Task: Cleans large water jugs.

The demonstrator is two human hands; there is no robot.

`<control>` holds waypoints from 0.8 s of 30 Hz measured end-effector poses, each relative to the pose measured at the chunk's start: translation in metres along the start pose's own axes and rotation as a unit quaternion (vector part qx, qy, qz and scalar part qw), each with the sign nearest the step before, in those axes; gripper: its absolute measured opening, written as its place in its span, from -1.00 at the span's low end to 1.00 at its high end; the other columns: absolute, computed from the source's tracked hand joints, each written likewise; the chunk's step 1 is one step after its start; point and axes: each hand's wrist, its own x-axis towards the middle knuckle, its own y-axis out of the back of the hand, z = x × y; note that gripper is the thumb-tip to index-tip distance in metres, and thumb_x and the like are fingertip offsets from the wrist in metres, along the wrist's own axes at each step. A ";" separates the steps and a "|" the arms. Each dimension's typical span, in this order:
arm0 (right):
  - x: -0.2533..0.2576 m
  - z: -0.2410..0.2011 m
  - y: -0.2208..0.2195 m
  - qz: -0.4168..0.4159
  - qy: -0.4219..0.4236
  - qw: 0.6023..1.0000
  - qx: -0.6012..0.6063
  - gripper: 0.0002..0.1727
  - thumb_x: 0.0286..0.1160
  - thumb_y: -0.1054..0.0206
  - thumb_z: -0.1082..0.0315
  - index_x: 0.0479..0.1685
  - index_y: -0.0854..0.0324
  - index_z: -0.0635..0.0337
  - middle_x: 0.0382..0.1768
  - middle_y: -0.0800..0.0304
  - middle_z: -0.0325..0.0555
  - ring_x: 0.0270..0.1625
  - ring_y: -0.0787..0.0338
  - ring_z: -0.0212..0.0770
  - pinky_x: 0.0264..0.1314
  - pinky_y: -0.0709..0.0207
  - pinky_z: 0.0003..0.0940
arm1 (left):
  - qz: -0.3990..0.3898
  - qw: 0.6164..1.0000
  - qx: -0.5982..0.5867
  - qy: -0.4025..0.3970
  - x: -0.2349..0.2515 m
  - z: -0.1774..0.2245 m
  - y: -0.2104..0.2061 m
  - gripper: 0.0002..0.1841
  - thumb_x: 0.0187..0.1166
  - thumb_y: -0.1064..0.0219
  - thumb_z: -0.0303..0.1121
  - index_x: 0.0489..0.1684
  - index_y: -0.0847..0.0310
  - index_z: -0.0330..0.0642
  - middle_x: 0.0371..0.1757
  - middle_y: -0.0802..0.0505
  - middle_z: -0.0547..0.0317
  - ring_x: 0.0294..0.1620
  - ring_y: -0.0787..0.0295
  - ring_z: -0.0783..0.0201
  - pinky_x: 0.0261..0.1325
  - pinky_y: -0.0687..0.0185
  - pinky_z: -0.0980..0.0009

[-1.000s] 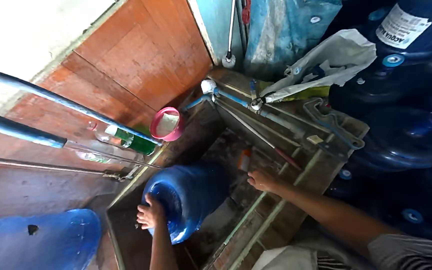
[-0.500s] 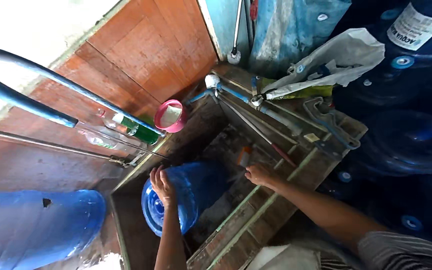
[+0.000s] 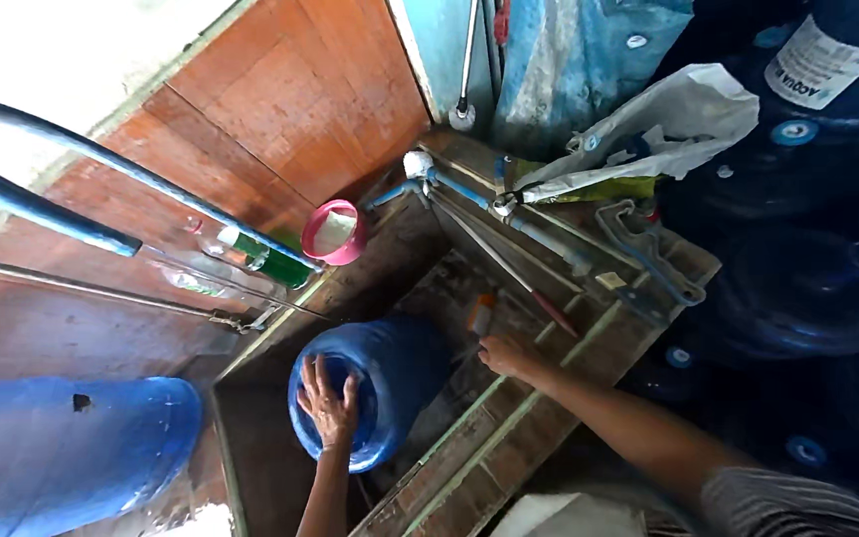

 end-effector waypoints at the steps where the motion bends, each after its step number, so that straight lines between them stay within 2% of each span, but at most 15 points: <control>1: 0.000 0.001 -0.001 0.008 0.004 1.000 0.003 -0.52 0.84 -0.01 0.13 0.42 -0.60 0.27 0.39 -0.68 0.30 0.51 -0.62 0.28 0.50 -0.39 0.31 | 0.014 1.000 0.001 -0.001 0.005 0.003 0.000 -0.08 0.60 0.05 0.23 0.71 -0.24 -0.48 0.76 -0.24 -0.52 0.80 -0.06 -0.49 0.68 0.26 -0.52; 2: -0.001 0.001 0.000 0.014 0.005 1.000 0.002 -0.52 0.85 0.00 0.13 0.43 -0.59 0.26 0.37 -0.69 0.30 0.50 -0.63 0.27 0.49 -0.40 0.30 | 0.024 0.998 0.000 0.057 0.015 0.005 0.002 -0.17 0.67 0.02 0.12 0.71 -0.23 -0.49 0.76 -0.24 -0.53 0.80 -0.04 -0.49 0.68 0.24 -0.51; 3: -0.002 0.001 0.001 0.017 0.006 1.000 0.003 -0.52 0.86 0.00 0.12 0.45 -0.59 0.25 0.37 -0.69 0.29 0.50 -0.63 0.26 0.49 -0.40 0.30 | 0.015 0.986 -0.006 0.163 0.029 0.008 0.006 -0.25 0.78 0.01 0.07 0.73 -0.22 -0.43 0.77 -0.25 -0.49 0.82 -0.01 -0.44 0.69 0.21 -0.49; 4: -0.002 0.001 0.001 0.020 0.008 1.000 0.004 -0.51 0.86 0.01 0.11 0.45 -0.59 0.24 0.36 -0.70 0.29 0.49 -0.64 0.27 0.47 -0.42 0.29 | -0.003 0.965 -0.013 0.263 0.049 0.012 0.010 -0.30 0.83 0.01 0.09 0.70 -0.32 -0.36 0.73 -0.35 -0.43 0.81 -0.06 -0.41 0.67 0.15 -0.50; 5: -0.001 0.002 0.000 0.023 0.010 1.000 0.005 -0.52 0.86 0.00 0.10 0.43 -0.59 0.24 0.35 -0.71 0.29 0.47 -0.66 0.27 0.45 -0.44 0.29 | -0.026 0.946 -0.024 0.321 0.070 0.014 0.013 -0.32 0.83 0.02 0.12 0.64 -0.42 -0.31 0.68 -0.44 -0.39 0.78 -0.14 -0.38 0.63 0.12 -0.53; 7: 0.005 0.004 -0.002 0.027 0.016 0.999 0.012 -0.53 0.84 -0.02 0.11 0.39 -0.61 0.26 0.33 -0.72 0.29 0.45 -0.67 0.27 0.44 -0.45 0.29 | -0.066 0.932 -0.059 0.352 0.107 0.020 0.016 -0.38 0.86 0.06 0.08 0.50 -0.55 -0.31 0.53 -0.62 -0.35 0.67 -0.37 -0.32 0.57 -0.03 -0.49; 9: 0.007 0.004 -0.001 0.025 0.021 0.999 0.014 -0.53 0.84 -0.03 0.12 0.38 -0.62 0.28 0.33 -0.72 0.29 0.46 -0.67 0.26 0.46 -0.44 0.28 | -0.083 0.942 -0.088 0.314 0.134 0.034 0.012 -0.45 0.87 -0.01 -0.03 0.26 -0.69 -0.41 0.30 -0.77 -0.36 0.42 -0.63 -0.25 0.48 -0.34 -0.28; 11: 0.007 0.003 0.001 0.020 0.025 0.999 0.013 -0.53 0.85 -0.03 0.13 0.38 -0.61 0.31 0.34 -0.71 0.31 0.48 -0.65 0.27 0.49 -0.43 0.27 | -0.100 0.960 -0.123 0.233 0.148 0.059 0.007 -0.49 0.87 -0.06 -0.11 0.06 -0.72 -0.49 0.08 -0.81 -0.34 0.16 -0.73 -0.12 0.35 -0.46 -0.09; 12: 0.008 0.004 0.002 0.019 0.027 0.999 0.012 -0.53 0.85 -0.03 0.14 0.37 -0.61 0.32 0.34 -0.71 0.31 0.47 -0.65 0.26 0.49 -0.43 0.25 | -0.102 0.966 -0.145 0.188 0.150 0.068 0.000 -0.53 0.86 -0.08 -0.17 0.09 -0.71 -0.49 0.09 -0.82 -0.32 0.16 -0.74 -0.07 0.36 -0.49 -0.03; 14: 0.008 0.006 0.002 0.016 0.028 0.999 0.014 -0.53 0.86 -0.02 0.13 0.38 -0.60 0.32 0.33 -0.71 0.30 0.48 -0.65 0.24 0.51 -0.43 0.22 | -0.113 0.971 -0.188 0.094 0.145 0.080 -0.020 -0.59 0.80 -0.15 -0.27 0.35 -0.61 -0.46 0.38 -0.73 -0.31 0.46 -0.64 -0.07 0.58 -0.42 0.02; 17: 0.009 0.007 0.000 0.016 0.025 0.999 0.024 -0.53 0.86 -0.02 0.13 0.39 -0.60 0.31 0.33 -0.71 0.31 0.47 -0.65 0.25 0.50 -0.42 0.23 | -0.147 0.974 -0.168 -0.029 0.101 0.099 -0.035 -0.48 0.74 -0.19 -0.26 0.58 -0.44 -0.43 0.68 -0.45 -0.36 0.74 -0.31 -0.24 0.77 -0.13 -0.11; 18: 0.009 0.006 0.000 0.015 0.024 0.999 0.021 -0.52 0.87 -0.01 0.12 0.41 -0.59 0.30 0.33 -0.71 0.31 0.47 -0.66 0.26 0.50 -0.42 0.24 | -0.155 0.975 -0.145 -0.067 0.080 0.105 -0.032 -0.46 0.72 -0.20 -0.24 0.59 -0.44 -0.41 0.73 -0.39 -0.36 0.77 -0.24 -0.28 0.79 -0.06 -0.15; 20: 0.009 0.006 0.000 0.017 0.020 1.000 0.013 -0.51 0.88 0.02 0.10 0.39 -0.60 0.28 0.31 -0.73 0.31 0.45 -0.67 0.26 0.47 -0.45 0.25 | -0.103 0.989 -0.075 -0.081 0.043 0.095 -0.023 -0.45 0.65 -0.24 -0.18 0.55 -0.53 -0.35 0.71 -0.43 -0.36 0.71 -0.31 -0.37 0.72 -0.07 -0.30; 22: 0.011 0.005 -0.001 0.021 0.017 1.000 0.006 -0.52 0.88 0.04 0.10 0.35 -0.61 0.28 0.29 -0.74 0.29 0.43 -0.70 0.24 0.43 -0.48 0.25 | -0.030 0.998 0.011 0.051 0.031 0.061 -0.010 -0.40 0.69 -0.22 -0.12 0.58 -0.47 -0.38 0.68 -0.44 -0.43 0.72 -0.27 -0.42 0.64 -0.05 -0.44; 24: 0.009 0.001 0.001 0.014 0.014 1.000 0.003 -0.52 0.88 0.04 0.11 0.38 -0.60 0.26 0.31 -0.74 0.28 0.44 -0.70 0.25 0.45 -0.47 0.26 | -0.026 0.965 0.035 0.260 0.048 0.027 0.003 -0.27 0.81 -0.05 0.05 0.76 -0.19 -0.38 0.75 -0.27 -0.49 0.81 -0.02 -0.45 0.66 0.11 -0.51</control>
